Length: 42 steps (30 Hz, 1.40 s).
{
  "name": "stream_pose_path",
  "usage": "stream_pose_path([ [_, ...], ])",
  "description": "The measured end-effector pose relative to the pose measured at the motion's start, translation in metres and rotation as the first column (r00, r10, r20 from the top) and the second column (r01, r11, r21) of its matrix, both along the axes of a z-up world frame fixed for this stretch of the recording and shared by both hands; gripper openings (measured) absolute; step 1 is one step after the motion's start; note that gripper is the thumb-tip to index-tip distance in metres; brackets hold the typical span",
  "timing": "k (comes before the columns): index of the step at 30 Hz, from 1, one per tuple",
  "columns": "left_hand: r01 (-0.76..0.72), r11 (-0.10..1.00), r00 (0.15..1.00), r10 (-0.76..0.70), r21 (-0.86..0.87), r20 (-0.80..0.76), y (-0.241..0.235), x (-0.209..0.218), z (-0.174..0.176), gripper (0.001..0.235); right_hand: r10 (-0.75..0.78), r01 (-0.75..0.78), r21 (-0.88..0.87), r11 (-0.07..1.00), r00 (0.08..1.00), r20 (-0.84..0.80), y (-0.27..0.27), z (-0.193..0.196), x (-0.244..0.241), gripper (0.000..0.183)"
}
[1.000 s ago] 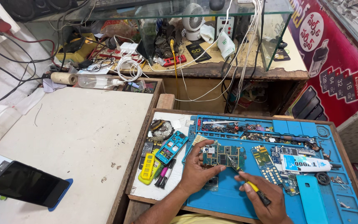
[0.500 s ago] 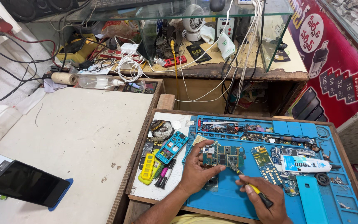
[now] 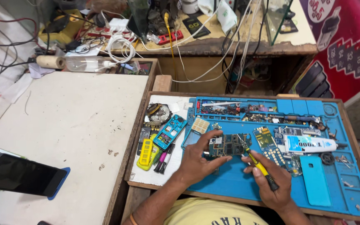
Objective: The person holds a small circuit board and uses a yellow-handled screwdriver to press or adjust components on its surface. The person repeatedly rotates the board and applies pressure with the screwdriver tip across different areas.
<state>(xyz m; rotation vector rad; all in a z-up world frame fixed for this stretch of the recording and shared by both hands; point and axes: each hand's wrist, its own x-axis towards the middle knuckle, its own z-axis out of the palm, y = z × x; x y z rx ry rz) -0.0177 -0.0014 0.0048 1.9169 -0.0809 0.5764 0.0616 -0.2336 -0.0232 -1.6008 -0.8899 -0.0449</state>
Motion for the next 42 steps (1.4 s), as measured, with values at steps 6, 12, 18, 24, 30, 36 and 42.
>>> stream_pose_path([
  [6,-0.141,0.988,0.990,0.143,0.058,-0.021,0.013,-0.007,-0.009,0.069,0.068,-0.039,-0.149,0.988,0.978,0.196,0.004,0.013,-0.002,0.045],
  [12,-0.140,0.990,0.985,0.138,-0.010,-0.101,0.009,-0.005,-0.017,0.070,0.147,-0.090,-0.191,0.977,0.940,0.309,0.010,0.018,-0.003,0.047],
  [18,0.038,0.962,0.998,-0.051,-0.270,-0.042,0.013,-0.004,-0.021,0.068,0.211,-0.161,-0.237,0.958,0.956,0.206,0.011,0.012,0.001,0.046],
  [24,0.073,0.963,0.984,-0.111,-0.258,-0.136,0.014,-0.004,-0.021,0.072,0.228,-0.241,-0.125,0.962,0.968,-0.108,-0.001,0.007,0.009,0.041],
  [30,0.090,0.960,0.985,-0.126,-0.266,-0.122,0.013,-0.004,-0.020,0.069,0.232,-0.222,-0.211,0.952,0.972,0.023,-0.004,0.002,0.015,0.040],
  [36,0.013,0.975,0.993,-0.038,-0.222,-0.108,0.016,-0.004,-0.015,0.069,0.158,-0.154,-0.129,0.980,0.987,0.021,-0.006,0.006,0.012,0.041],
  [42,0.116,0.947,0.974,-0.167,-0.300,-0.151,0.013,-0.006,-0.011,0.070,0.078,-0.089,-0.188,0.978,0.995,-0.061,0.000,0.006,0.013,0.044],
])
